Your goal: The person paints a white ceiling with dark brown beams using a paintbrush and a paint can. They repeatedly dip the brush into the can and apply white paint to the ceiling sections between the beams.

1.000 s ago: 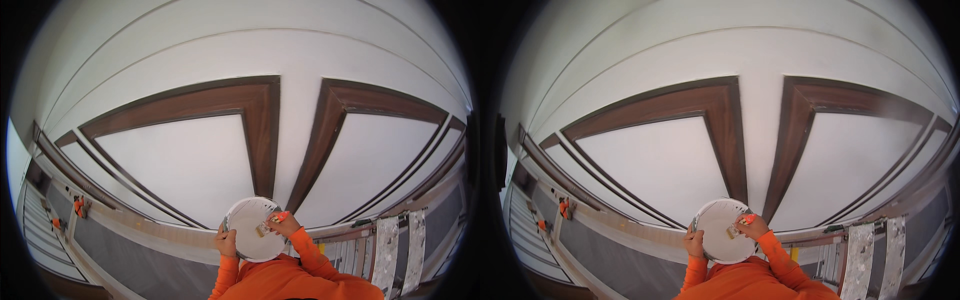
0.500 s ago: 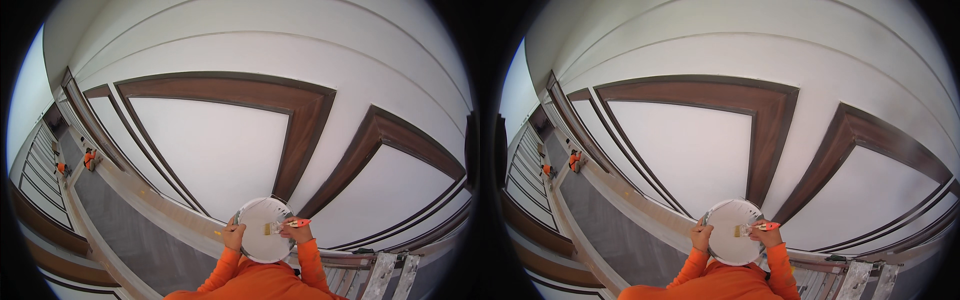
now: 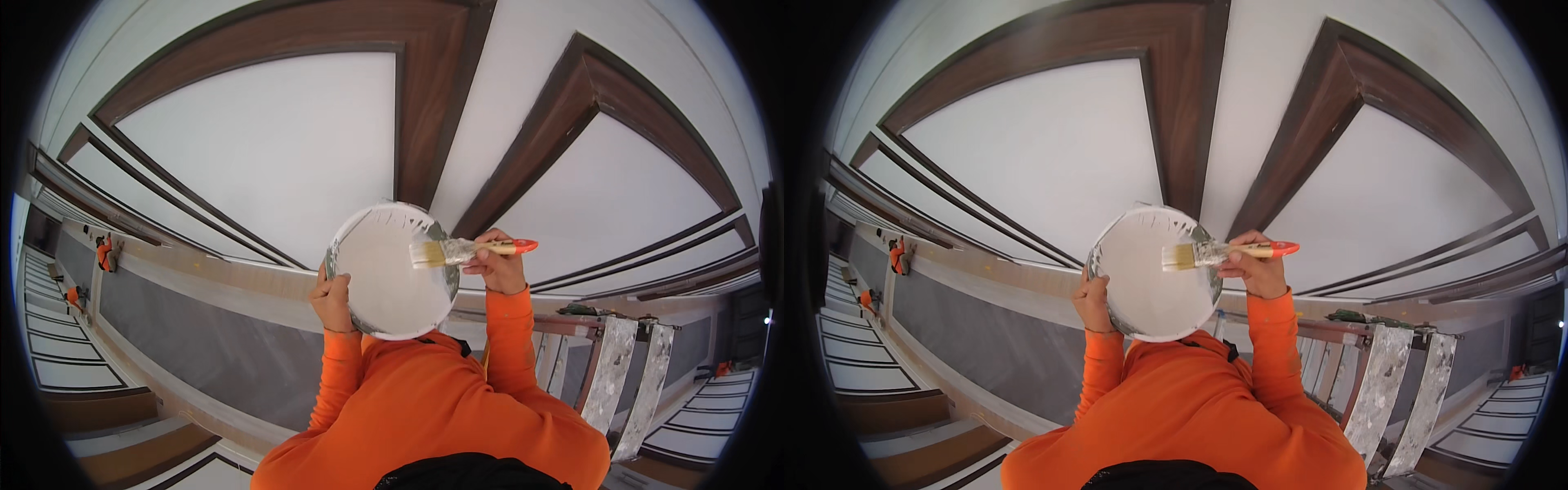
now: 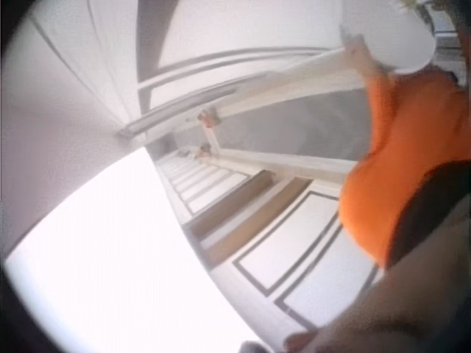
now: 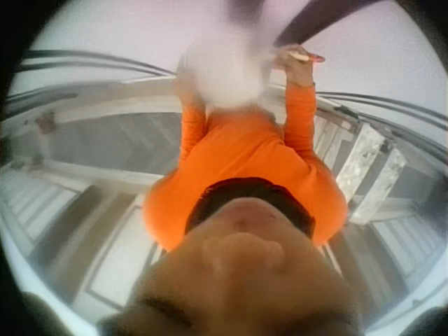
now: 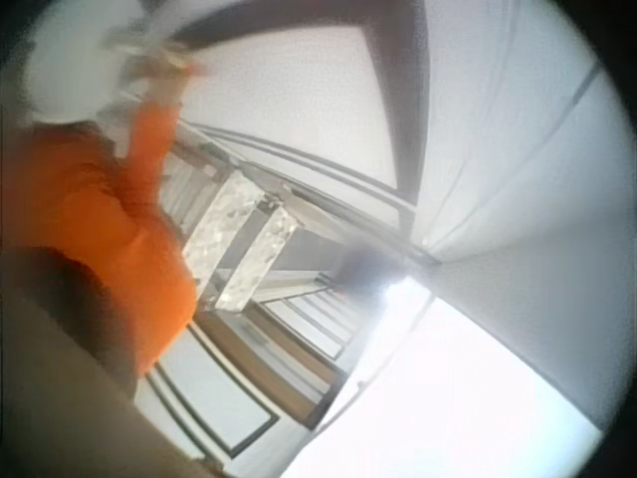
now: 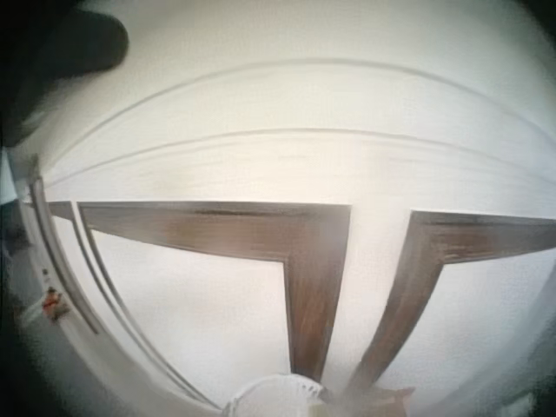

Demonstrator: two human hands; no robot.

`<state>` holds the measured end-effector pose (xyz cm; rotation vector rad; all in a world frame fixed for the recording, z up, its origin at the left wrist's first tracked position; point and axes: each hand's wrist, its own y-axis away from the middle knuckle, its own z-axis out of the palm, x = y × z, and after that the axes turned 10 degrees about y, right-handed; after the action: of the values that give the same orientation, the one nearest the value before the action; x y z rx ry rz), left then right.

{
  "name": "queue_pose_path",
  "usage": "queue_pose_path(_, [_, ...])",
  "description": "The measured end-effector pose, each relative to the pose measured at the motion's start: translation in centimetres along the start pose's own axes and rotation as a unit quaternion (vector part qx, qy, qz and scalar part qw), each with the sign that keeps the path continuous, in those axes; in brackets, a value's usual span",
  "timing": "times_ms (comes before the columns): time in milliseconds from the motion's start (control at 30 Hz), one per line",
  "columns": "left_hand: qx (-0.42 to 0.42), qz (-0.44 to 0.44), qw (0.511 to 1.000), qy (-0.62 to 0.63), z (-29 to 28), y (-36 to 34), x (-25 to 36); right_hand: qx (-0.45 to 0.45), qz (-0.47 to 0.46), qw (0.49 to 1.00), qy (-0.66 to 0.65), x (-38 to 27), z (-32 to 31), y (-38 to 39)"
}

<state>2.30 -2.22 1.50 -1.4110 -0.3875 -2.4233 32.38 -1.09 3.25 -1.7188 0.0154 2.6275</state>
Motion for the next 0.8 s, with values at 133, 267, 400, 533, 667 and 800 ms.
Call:
queue_pose_path(133, [-0.003,0.007,1.0,0.009,2.0,0.2,0.8,-0.013,-0.056,0.998,-0.033,-1.2,-0.2,0.4])
queue_pose_path(267, [-0.015,-0.001,1.0,0.014,2.3,0.3,0.3,0.019,-0.101,0.995,-0.011,-1.7,0.8,0.3])
queue_pose_path(400, [-0.009,-0.013,1.0,0.012,2.5,0.3,0.1,0.094,-0.107,0.99,-0.018,-1.7,2.1,0.2])
queue_pose_path(533, [-0.029,-0.011,0.999,0.012,2.1,0.5,-0.3,0.135,-0.095,0.985,-0.057,-2.3,2.9,0.2])
queue_pose_path(667, [-0.028,-0.021,0.999,-0.007,1.2,0.5,-1.4,0.164,-0.053,0.982,-0.075,-2.3,3.3,0.5])
queue_pose_path(800, [-0.022,-0.004,1.0,-0.01,0.4,0.2,-2.7,0.208,-0.01,0.975,-0.077,-3.1,4.7,0.6])
